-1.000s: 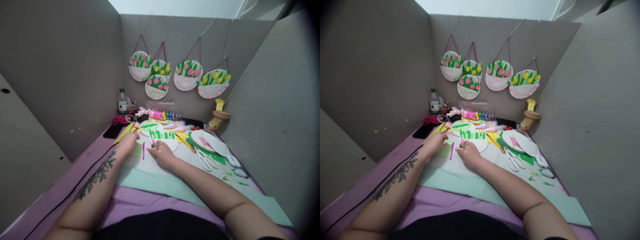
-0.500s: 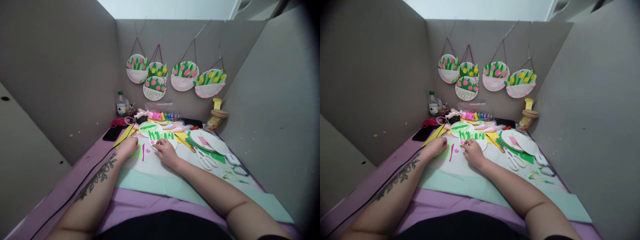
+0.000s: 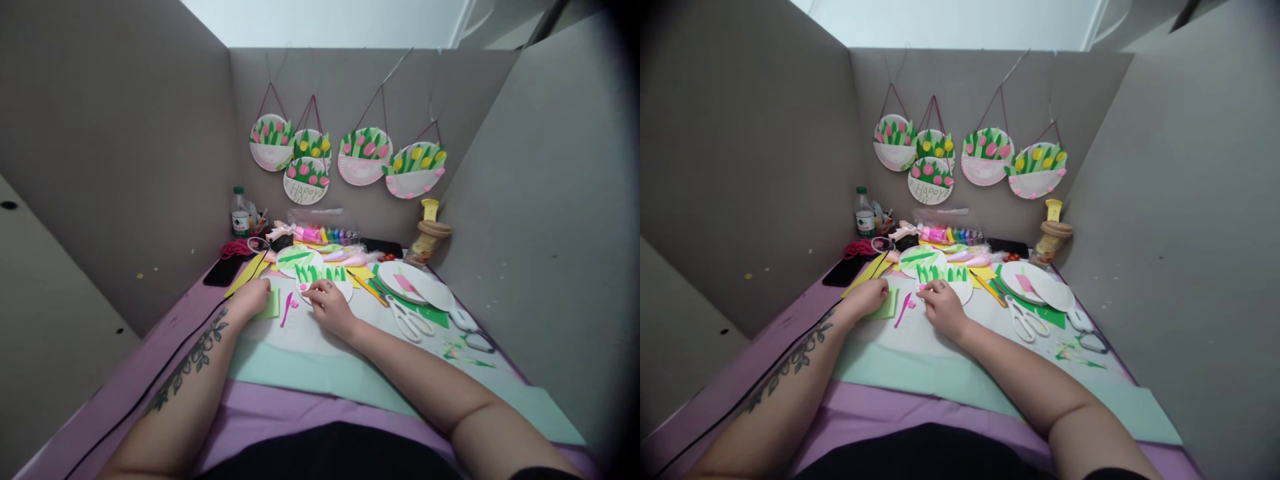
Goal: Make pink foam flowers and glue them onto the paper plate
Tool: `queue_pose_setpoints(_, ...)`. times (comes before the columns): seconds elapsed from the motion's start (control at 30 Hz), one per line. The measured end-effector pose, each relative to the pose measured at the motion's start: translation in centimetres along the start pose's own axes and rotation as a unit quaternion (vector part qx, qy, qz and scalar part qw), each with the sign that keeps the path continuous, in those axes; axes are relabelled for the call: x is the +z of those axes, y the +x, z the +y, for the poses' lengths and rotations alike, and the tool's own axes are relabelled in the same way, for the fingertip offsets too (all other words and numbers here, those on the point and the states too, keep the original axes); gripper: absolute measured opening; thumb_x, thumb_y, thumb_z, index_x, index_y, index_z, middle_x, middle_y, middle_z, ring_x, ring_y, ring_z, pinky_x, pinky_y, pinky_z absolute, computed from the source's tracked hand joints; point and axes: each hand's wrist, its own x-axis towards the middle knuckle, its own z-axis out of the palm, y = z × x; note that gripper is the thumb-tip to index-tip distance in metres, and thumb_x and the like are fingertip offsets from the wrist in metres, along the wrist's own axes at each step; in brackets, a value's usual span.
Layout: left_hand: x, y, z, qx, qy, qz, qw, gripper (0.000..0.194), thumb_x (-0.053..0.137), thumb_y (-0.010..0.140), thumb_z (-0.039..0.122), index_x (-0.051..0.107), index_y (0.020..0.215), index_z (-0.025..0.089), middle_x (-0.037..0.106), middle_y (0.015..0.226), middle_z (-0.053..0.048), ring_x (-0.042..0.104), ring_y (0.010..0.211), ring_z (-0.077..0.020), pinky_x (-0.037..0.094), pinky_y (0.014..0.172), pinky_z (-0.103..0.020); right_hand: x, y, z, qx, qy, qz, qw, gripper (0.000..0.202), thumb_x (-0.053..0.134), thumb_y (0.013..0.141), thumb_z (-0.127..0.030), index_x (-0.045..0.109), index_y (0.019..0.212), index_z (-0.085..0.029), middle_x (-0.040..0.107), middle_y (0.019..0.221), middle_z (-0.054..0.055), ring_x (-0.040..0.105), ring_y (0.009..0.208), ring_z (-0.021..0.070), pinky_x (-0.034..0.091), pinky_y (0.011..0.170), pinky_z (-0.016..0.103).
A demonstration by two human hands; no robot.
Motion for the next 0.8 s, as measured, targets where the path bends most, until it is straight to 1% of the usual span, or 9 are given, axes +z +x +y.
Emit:
queue_pose_setpoints(0.17,-0.4,-0.2,0.0,-0.011,-0.035,-0.003,0.999,0.02,0.048,0.079,0.02,0.065,0.09,0.018,0.068,0.086,-0.011,0.062,0.079,-0.0253,0.04,0.066,-0.031,-0.1,0.0,0.2,0.002,0.004,0.0,1.0,0.028,0.049,0.084,-0.006,0.071,0.095,-0.02,0.062,0.091,0.008,0.057,0.087,0.0201,0.049,0.077,0.035)
queue_pose_setpoints(0.27,-0.8,-0.4,0.5,0.018,-0.074,0.028,0.997,0.014,0.052,0.077,0.019,0.064,0.085,0.018,0.067,0.087,-0.01,0.062,0.081,-0.0235,0.041,0.07,-0.031,-0.1,0.1,-0.1,0.008,0.013,0.002,1.0,0.029,0.048,0.084,-0.006,0.071,0.095,-0.02,0.062,0.091,0.008,0.058,0.088,0.0201,0.05,0.077,0.035)
queue_pose_setpoints(0.33,-1.0,-0.7,1.3,0.056,-0.149,0.055,0.986,0.009,0.055,0.077,0.021,0.063,0.081,0.019,0.067,0.086,-0.008,0.061,0.081,-0.021,0.042,0.072,-0.03,-0.2,0.2,-0.5,0.019,0.025,0.009,0.999,0.029,0.049,0.085,-0.007,0.071,0.098,-0.021,0.062,0.091,0.007,0.058,0.088,0.0198,0.05,0.078,0.035)
queue_pose_setpoints(0.4,-1.1,-1.1,2.4,0.102,-0.308,0.044,0.945,0.01,0.061,0.076,0.027,0.06,0.079,0.018,0.065,0.081,-0.005,0.06,0.077,-0.0181,0.044,0.071,-0.028,-0.2,0.5,-0.9,0.034,0.036,0.02,0.999,0.027,0.051,0.087,-0.011,0.07,0.103,-0.022,0.062,0.091,0.007,0.058,0.089,0.0198,0.05,0.079,0.035)
queue_pose_setpoints(0.47,-1.1,-1.7,3.6,0.125,-0.482,-0.01,0.867,0.022,0.069,0.072,0.035,0.058,0.078,0.017,0.062,0.074,-0.002,0.059,0.071,-0.0155,0.045,0.068,-0.027,-0.4,0.8,-1.5,0.039,0.039,0.035,0.998,0.024,0.055,0.088,-0.016,0.068,0.106,-0.023,0.063,0.091,0.006,0.058,0.089,0.02,0.05,0.08,0.036)
queue_pose_setpoints(0.53,-1.0,-2.2,4.6,0.112,-0.578,-0.052,0.807,0.032,0.076,0.065,0.039,0.057,0.077,0.016,0.061,0.07,0.0,0.058,0.067,-0.0132,0.044,0.066,-0.025,-0.6,1.1,-2.0,0.033,0.038,0.048,0.998,0.021,0.056,0.089,-0.021,0.067,0.106,-0.023,0.064,0.091,0.005,0.058,0.089,0.02,0.05,0.08,0.036)
queue_pose_setpoints(0.57,-1.0,-2.4,4.9,0.098,-0.603,-0.059,0.79,0.035,0.079,0.062,0.04,0.058,0.076,0.016,0.06,0.068,0.0,0.057,0.066,-0.0122,0.043,0.065,-0.025,-0.7,1.2,-2.1,0.028,0.039,0.054,0.997,0.019,0.057,0.089,-0.022,0.067,0.105,-0.023,0.064,0.091,0.005,0.058,0.089,0.02,0.05,0.08,0.035)
queue_pose_setpoints(0.67,-0.8,-2.5,5.2,0.059,-0.64,-0.053,0.765,0.038,0.084,0.056,0.038,0.058,0.073,0.015,0.06,0.068,0.001,0.056,0.065,-0.0106,0.041,0.063,-0.023,-1.0,1.3,-2.4,0.021,0.041,0.066,0.997,0.015,0.057,0.09,-0.023,0.067,0.101,-0.022,0.064,0.089,0.006,0.058,0.088,0.0198,0.05,0.079,0.035)
queue_pose_setpoints(0.8,-0.6,-2.4,5.0,0.049,-0.644,-0.072,0.76,0.036,0.085,0.056,0.037,0.06,0.071,0.015,0.059,0.065,0.002,0.052,0.06,-0.0083,0.037,0.057,-0.021,-1.1,1.3,-2.4,0.017,0.042,0.072,0.996,0.013,0.057,0.091,-0.025,0.067,0.098,-0.023,0.064,0.087,0.005,0.058,0.086,0.0195,0.05,0.078,0.034)
